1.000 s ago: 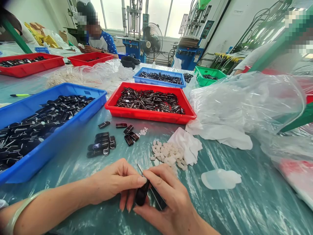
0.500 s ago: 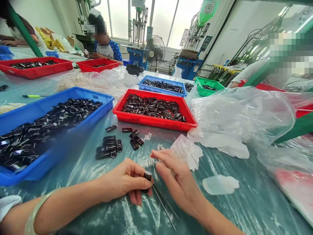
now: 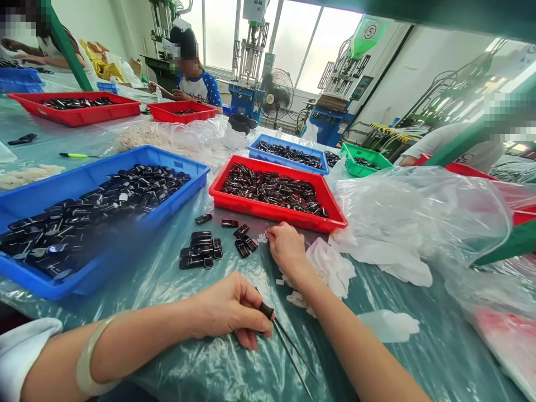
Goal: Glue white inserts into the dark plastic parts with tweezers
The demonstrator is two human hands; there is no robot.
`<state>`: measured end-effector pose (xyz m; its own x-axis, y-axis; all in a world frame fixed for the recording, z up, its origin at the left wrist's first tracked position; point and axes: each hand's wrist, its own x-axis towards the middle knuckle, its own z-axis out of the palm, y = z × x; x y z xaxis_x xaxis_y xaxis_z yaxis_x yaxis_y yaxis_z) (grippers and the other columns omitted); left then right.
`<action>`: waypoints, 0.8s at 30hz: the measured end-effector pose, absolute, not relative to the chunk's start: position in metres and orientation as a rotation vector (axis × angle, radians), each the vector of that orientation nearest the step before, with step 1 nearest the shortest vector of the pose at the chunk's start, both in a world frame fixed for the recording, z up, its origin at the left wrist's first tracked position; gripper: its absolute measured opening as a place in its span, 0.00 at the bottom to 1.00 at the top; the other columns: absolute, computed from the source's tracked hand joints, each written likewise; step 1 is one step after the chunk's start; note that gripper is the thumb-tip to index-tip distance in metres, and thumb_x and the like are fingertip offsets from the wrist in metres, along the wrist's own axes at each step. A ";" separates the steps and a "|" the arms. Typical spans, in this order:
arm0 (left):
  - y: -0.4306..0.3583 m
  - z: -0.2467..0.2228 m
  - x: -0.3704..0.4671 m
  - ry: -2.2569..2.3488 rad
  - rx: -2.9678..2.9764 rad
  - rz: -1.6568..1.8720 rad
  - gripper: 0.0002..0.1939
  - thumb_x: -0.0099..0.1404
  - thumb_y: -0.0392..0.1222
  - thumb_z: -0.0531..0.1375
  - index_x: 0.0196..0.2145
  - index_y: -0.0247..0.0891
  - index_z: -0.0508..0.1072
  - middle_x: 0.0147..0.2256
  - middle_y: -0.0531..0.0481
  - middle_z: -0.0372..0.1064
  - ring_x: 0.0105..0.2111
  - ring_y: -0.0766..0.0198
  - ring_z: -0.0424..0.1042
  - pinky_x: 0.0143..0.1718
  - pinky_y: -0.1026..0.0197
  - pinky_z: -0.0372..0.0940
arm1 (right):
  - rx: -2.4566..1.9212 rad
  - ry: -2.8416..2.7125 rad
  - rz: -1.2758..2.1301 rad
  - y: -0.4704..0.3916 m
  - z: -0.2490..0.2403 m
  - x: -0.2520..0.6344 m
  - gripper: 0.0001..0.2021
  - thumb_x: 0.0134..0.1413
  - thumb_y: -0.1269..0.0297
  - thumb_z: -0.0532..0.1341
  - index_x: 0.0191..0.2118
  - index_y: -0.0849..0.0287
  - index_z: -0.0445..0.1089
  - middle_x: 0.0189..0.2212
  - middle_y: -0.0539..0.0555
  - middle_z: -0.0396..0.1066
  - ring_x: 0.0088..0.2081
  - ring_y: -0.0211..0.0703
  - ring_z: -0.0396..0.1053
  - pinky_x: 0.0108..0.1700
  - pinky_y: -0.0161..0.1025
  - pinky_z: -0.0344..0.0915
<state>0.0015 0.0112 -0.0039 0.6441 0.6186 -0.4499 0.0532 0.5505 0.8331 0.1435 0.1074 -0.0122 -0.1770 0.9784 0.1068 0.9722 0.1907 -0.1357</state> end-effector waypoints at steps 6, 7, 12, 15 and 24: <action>0.012 -0.010 0.001 0.809 0.961 0.392 0.13 0.40 0.44 0.65 0.21 0.31 0.72 0.17 0.54 0.66 0.19 0.69 0.67 0.24 0.65 0.62 | -1.786 -2.273 0.065 0.104 -0.009 0.146 0.11 0.58 0.61 0.56 0.44 0.62 0.66 0.43 0.54 0.67 0.41 0.41 0.68 0.42 0.45 0.66; 0.012 -0.011 0.001 0.815 0.973 0.392 0.12 0.41 0.44 0.65 0.20 0.31 0.72 0.17 0.54 0.65 0.19 0.68 0.67 0.24 0.65 0.62 | -1.744 -2.263 0.070 0.099 -0.006 0.148 0.10 0.58 0.62 0.56 0.43 0.62 0.66 0.41 0.54 0.68 0.40 0.41 0.68 0.42 0.45 0.66; 0.011 -0.012 0.000 0.815 1.038 0.387 0.11 0.43 0.44 0.64 0.20 0.32 0.71 0.14 0.55 0.63 0.19 0.67 0.67 0.23 0.66 0.61 | -1.461 -2.266 0.253 0.048 0.016 0.160 0.08 0.58 0.67 0.54 0.33 0.59 0.70 0.31 0.52 0.70 0.34 0.39 0.68 0.36 0.37 0.65; 0.011 -0.013 0.000 0.804 1.099 0.397 0.11 0.45 0.44 0.63 0.20 0.32 0.71 0.13 0.55 0.61 0.19 0.67 0.66 0.22 0.67 0.60 | -1.335 -2.273 0.393 0.016 0.025 0.168 0.09 0.58 0.65 0.53 0.31 0.56 0.70 0.28 0.49 0.71 0.31 0.38 0.69 0.32 0.33 0.65; 0.010 -0.012 -0.001 0.833 1.195 0.384 0.11 0.47 0.45 0.61 0.19 0.33 0.69 0.14 0.56 0.61 0.19 0.66 0.66 0.22 0.66 0.60 | -1.221 -2.110 0.744 -0.012 0.021 0.174 0.07 0.56 0.69 0.56 0.33 0.55 0.72 0.27 0.48 0.70 0.29 0.35 0.68 0.31 0.31 0.64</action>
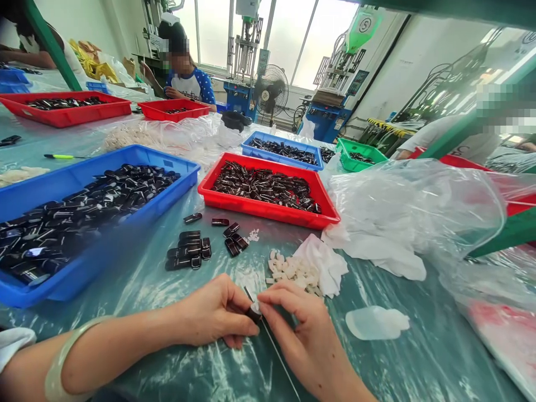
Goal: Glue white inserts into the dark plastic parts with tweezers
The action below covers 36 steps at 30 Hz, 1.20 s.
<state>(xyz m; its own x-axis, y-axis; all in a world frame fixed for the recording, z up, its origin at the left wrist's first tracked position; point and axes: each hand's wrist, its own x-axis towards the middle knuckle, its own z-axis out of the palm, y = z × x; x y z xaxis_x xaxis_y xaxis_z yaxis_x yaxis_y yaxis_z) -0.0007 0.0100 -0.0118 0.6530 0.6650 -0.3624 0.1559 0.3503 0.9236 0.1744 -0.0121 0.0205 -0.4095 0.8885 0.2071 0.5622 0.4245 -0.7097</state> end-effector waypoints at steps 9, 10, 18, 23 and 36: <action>0.009 -0.005 0.000 0.847 1.200 0.340 0.10 0.47 0.43 0.60 0.19 0.33 0.68 0.14 0.57 0.58 0.20 0.67 0.65 0.22 0.67 0.59 | -1.334 -1.960 0.606 -0.004 0.006 0.176 0.06 0.54 0.66 0.57 0.31 0.56 0.71 0.29 0.51 0.73 0.32 0.41 0.71 0.31 0.33 0.67; 0.009 -0.005 0.000 0.851 1.192 0.336 0.09 0.47 0.43 0.60 0.19 0.34 0.68 0.14 0.57 0.58 0.19 0.67 0.65 0.22 0.67 0.59 | -1.335 -1.960 0.613 -0.004 0.006 0.176 0.06 0.54 0.65 0.57 0.31 0.56 0.71 0.29 0.51 0.73 0.32 0.41 0.71 0.31 0.34 0.67; 0.008 -0.008 0.000 0.834 1.200 0.360 0.10 0.47 0.44 0.60 0.18 0.34 0.67 0.13 0.57 0.58 0.20 0.66 0.66 0.21 0.67 0.59 | -1.221 -2.020 0.755 -0.016 0.017 0.176 0.06 0.55 0.68 0.57 0.30 0.55 0.70 0.26 0.48 0.70 0.28 0.36 0.68 0.30 0.30 0.64; 0.008 -0.008 0.000 0.852 1.205 0.362 0.09 0.47 0.43 0.60 0.19 0.34 0.67 0.14 0.57 0.57 0.20 0.65 0.67 0.22 0.67 0.60 | -1.173 -2.025 0.776 -0.017 0.018 0.173 0.06 0.55 0.70 0.57 0.33 0.55 0.72 0.26 0.49 0.70 0.28 0.35 0.68 0.28 0.30 0.64; 0.009 -0.005 -0.001 0.858 1.321 0.375 0.09 0.49 0.42 0.57 0.17 0.35 0.66 0.13 0.57 0.56 0.17 0.68 0.63 0.19 0.69 0.56 | -1.185 -2.069 0.756 -0.018 0.018 0.176 0.07 0.55 0.69 0.56 0.31 0.55 0.71 0.26 0.50 0.70 0.27 0.37 0.68 0.27 0.31 0.64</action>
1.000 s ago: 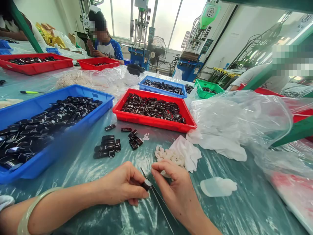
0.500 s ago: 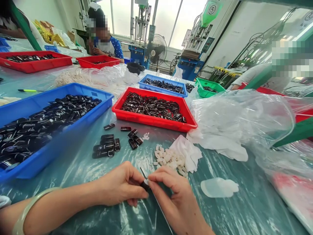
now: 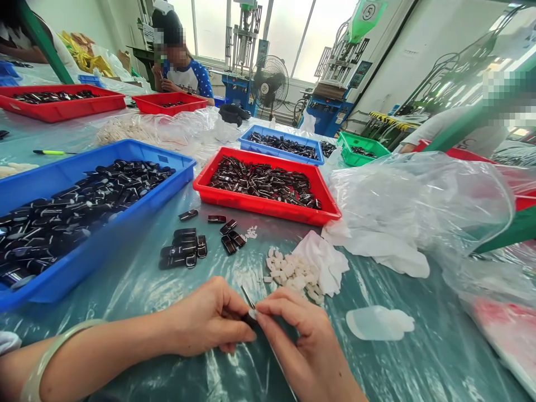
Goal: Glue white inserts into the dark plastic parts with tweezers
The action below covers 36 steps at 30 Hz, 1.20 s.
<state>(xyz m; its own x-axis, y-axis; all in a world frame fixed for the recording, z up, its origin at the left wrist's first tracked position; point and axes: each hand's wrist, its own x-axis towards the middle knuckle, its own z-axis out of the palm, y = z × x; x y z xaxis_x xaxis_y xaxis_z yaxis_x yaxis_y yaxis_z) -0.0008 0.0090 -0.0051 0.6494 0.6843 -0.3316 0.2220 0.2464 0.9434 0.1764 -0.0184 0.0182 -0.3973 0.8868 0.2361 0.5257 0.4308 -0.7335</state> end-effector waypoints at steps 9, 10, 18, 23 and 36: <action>0.006 -0.002 -0.001 0.879 1.378 0.373 0.09 0.49 0.41 0.57 0.17 0.34 0.66 0.13 0.56 0.57 0.17 0.69 0.62 0.18 0.70 0.55 | -1.187 -2.030 0.779 -0.020 0.016 0.179 0.05 0.54 0.70 0.58 0.31 0.54 0.71 0.26 0.48 0.71 0.28 0.36 0.70 0.30 0.29 0.65; 0.006 -0.002 -0.001 0.881 1.386 0.372 0.10 0.50 0.41 0.57 0.17 0.34 0.66 0.13 0.56 0.57 0.17 0.69 0.62 0.18 0.70 0.55 | -1.190 -2.032 0.779 -0.020 0.016 0.179 0.05 0.54 0.69 0.58 0.31 0.54 0.71 0.26 0.48 0.71 0.28 0.36 0.70 0.30 0.29 0.65; 0.007 -0.001 -0.002 0.867 1.435 0.392 0.09 0.50 0.40 0.57 0.17 0.34 0.67 0.15 0.57 0.59 0.17 0.71 0.60 0.17 0.71 0.53 | -1.214 -2.044 0.745 -0.020 0.016 0.178 0.06 0.55 0.67 0.57 0.30 0.55 0.71 0.26 0.51 0.71 0.29 0.40 0.70 0.29 0.32 0.67; 0.006 -0.002 -0.002 0.869 1.469 0.407 0.10 0.50 0.40 0.56 0.16 0.34 0.66 0.15 0.56 0.59 0.17 0.72 0.60 0.17 0.71 0.52 | -1.157 -2.104 0.733 -0.021 0.015 0.177 0.07 0.56 0.71 0.56 0.33 0.55 0.70 0.27 0.50 0.69 0.28 0.36 0.69 0.29 0.30 0.66; 0.005 -0.004 -0.001 0.890 1.422 0.432 0.11 0.51 0.41 0.55 0.15 0.36 0.62 0.12 0.57 0.55 0.16 0.69 0.64 0.17 0.71 0.55 | -1.035 -2.275 0.385 -0.028 0.001 0.184 0.21 0.51 0.78 0.58 0.51 0.53 0.66 0.35 0.55 0.70 0.34 0.40 0.70 0.33 0.35 0.70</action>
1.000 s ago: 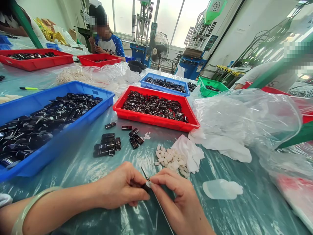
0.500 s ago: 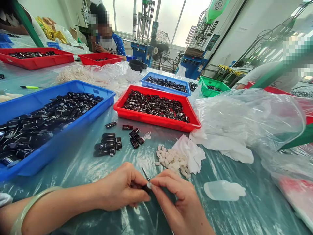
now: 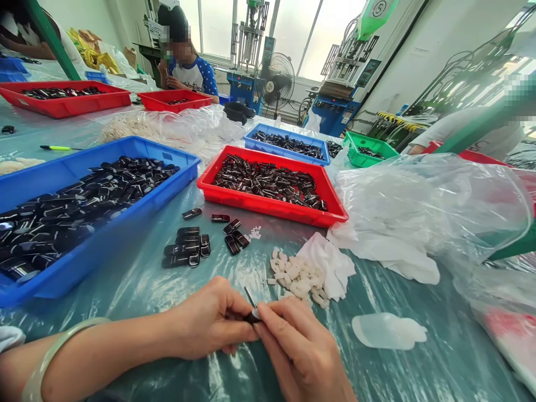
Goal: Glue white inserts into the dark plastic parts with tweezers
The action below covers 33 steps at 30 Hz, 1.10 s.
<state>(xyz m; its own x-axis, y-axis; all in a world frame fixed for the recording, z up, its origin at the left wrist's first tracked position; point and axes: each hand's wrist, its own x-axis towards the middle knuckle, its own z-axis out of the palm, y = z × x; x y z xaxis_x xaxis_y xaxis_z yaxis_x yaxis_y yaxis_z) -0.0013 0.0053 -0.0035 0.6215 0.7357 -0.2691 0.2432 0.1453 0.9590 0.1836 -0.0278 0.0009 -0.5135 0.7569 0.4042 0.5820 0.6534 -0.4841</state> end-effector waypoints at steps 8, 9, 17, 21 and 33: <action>0.007 -0.005 0.001 0.898 1.401 0.420 0.13 0.51 0.42 0.56 0.14 0.36 0.60 0.11 0.57 0.54 0.16 0.68 0.64 0.15 0.71 0.54 | -0.912 -2.289 0.293 -0.023 -0.002 0.180 0.22 0.53 0.80 0.56 0.53 0.56 0.64 0.33 0.56 0.69 0.31 0.38 0.69 0.31 0.35 0.71; 0.006 -0.005 0.001 0.898 1.395 0.420 0.13 0.51 0.42 0.56 0.14 0.36 0.60 0.11 0.58 0.54 0.16 0.68 0.64 0.15 0.71 0.54 | -0.905 -2.290 0.284 -0.023 -0.003 0.180 0.21 0.53 0.80 0.56 0.52 0.57 0.64 0.32 0.56 0.69 0.31 0.38 0.68 0.31 0.35 0.71; 0.005 -0.009 0.000 0.897 1.384 0.421 0.14 0.51 0.44 0.57 0.14 0.36 0.59 0.11 0.58 0.53 0.16 0.66 0.66 0.15 0.71 0.53 | -0.909 -2.286 0.247 -0.023 -0.003 0.179 0.17 0.52 0.79 0.56 0.47 0.59 0.66 0.31 0.55 0.69 0.30 0.38 0.68 0.30 0.34 0.70; 0.006 -0.010 0.000 0.885 1.394 0.427 0.14 0.52 0.43 0.56 0.14 0.37 0.59 0.10 0.58 0.53 0.16 0.67 0.65 0.14 0.71 0.52 | -0.900 -2.282 0.240 -0.023 -0.002 0.177 0.16 0.52 0.79 0.56 0.46 0.58 0.66 0.31 0.54 0.69 0.30 0.37 0.68 0.30 0.32 0.70; 0.008 -0.007 0.000 0.894 1.312 0.383 0.12 0.50 0.43 0.57 0.15 0.36 0.61 0.11 0.58 0.52 0.17 0.66 0.66 0.15 0.71 0.52 | -1.020 -2.218 0.424 -0.023 -0.005 0.177 0.13 0.54 0.77 0.55 0.44 0.59 0.66 0.30 0.52 0.68 0.30 0.36 0.69 0.30 0.30 0.67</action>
<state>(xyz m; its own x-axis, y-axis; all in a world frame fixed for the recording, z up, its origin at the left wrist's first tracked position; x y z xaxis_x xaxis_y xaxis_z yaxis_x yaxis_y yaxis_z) 0.0000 0.0077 -0.0070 0.6230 0.7014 -0.3462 0.2332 0.2559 0.9382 0.1767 -0.0232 -0.0054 -0.4849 0.7641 0.4255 0.5534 0.6448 -0.5273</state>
